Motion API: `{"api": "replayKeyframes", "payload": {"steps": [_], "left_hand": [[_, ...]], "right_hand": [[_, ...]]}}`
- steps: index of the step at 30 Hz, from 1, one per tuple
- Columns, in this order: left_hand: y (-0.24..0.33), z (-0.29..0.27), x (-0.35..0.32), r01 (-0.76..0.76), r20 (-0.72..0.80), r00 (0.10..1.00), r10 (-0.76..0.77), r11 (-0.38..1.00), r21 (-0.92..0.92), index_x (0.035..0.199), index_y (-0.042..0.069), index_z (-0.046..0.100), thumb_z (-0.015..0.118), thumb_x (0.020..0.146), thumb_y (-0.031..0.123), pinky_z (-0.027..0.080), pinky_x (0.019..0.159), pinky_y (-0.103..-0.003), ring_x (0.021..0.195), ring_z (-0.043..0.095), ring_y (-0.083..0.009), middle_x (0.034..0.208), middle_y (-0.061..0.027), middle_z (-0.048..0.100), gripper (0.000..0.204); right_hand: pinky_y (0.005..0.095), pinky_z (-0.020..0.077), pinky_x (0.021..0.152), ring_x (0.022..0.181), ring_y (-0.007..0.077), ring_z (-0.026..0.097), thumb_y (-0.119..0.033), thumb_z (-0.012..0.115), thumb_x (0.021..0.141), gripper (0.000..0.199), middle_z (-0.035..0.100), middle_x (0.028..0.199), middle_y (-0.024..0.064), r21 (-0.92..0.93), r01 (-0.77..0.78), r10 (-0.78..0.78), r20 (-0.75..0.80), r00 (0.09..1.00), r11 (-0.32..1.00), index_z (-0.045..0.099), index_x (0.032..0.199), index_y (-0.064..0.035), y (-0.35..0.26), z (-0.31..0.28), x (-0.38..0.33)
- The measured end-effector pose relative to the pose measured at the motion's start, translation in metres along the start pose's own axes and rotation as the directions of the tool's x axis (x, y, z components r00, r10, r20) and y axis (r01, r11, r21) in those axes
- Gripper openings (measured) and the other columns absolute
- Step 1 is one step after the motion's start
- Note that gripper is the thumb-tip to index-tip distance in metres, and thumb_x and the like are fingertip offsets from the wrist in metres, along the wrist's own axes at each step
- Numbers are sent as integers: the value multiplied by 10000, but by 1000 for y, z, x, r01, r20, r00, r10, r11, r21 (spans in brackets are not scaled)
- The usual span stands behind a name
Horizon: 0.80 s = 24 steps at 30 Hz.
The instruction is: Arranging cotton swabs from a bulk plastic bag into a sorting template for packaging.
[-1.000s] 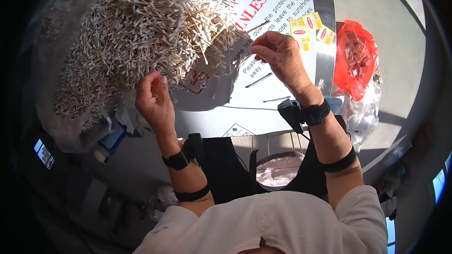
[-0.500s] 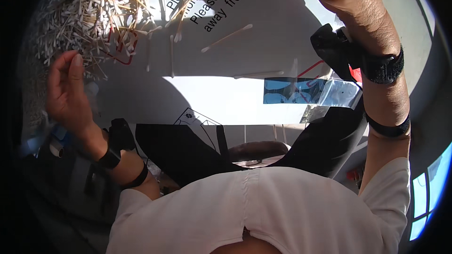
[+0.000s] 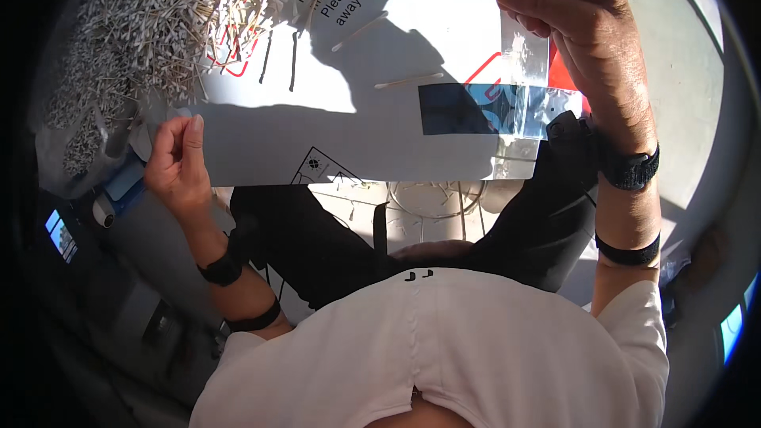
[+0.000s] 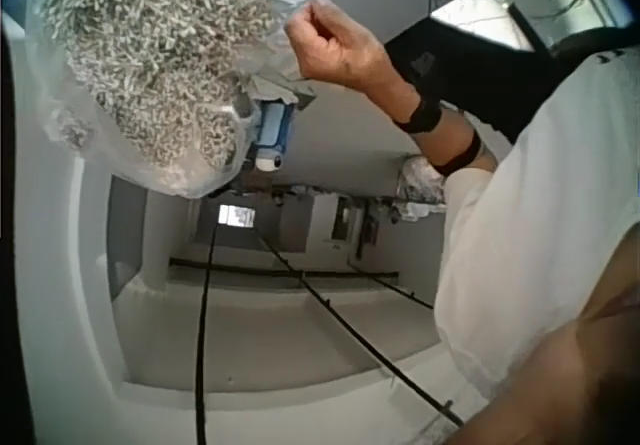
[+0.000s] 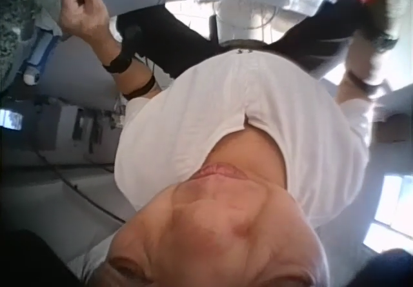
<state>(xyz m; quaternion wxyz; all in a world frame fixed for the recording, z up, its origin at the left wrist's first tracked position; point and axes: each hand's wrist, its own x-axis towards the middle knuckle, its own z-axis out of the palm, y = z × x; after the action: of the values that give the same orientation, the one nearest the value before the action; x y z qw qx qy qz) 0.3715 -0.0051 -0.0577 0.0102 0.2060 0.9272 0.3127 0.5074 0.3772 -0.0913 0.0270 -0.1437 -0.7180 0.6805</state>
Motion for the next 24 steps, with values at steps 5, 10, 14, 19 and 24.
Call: {"api": "replayKeyframes", "payload": {"steps": [5,10,14,19,24], "left_hand": [[-54,-49,-107,218,-284,942,-178,969,117,817,14,613,691,880,86,392,556,-227,591,458,-59,658,16,552,123],[-144,-53,-284,549,226,799,-557,830,103,1108,12,651,687,818,14,494,692,-288,714,586,-146,816,-68,643,292],[-136,-4,-383,890,493,434,-754,443,-107,1329,17,525,541,942,28,441,986,-345,1179,579,-236,1234,-142,628,388],[-149,-8,-427,837,472,517,-714,537,-106,1296,15,542,546,934,39,450,968,-345,1148,589,-238,1198,-140,635,363],[-153,9,-438,800,519,564,-642,581,-151,1263,13,559,551,926,49,460,951,-346,1118,599,-240,1162,-137,642,339]], "right_hand": [[190,359,575,646,40,470,-136,639,933,135,601,795,6,119,-20,42,-185,982,993,655,1002,-21,-11,-62,-106],[197,372,590,669,57,469,-159,573,964,121,574,817,11,286,6,177,-607,775,958,617,993,-49,61,-133,-261],[265,477,728,867,131,617,-162,608,934,164,663,960,60,586,-347,630,-390,671,733,646,1053,-56,124,-60,-338],[389,491,907,1039,333,617,-160,668,809,339,671,1118,146,-466,-39,112,131,985,884,644,1108,0,214,-10,-459],[419,527,861,1003,330,660,-221,670,735,318,691,1042,185,-886,-381,826,5,563,265,693,995,-40,348,-50,-620]]}}
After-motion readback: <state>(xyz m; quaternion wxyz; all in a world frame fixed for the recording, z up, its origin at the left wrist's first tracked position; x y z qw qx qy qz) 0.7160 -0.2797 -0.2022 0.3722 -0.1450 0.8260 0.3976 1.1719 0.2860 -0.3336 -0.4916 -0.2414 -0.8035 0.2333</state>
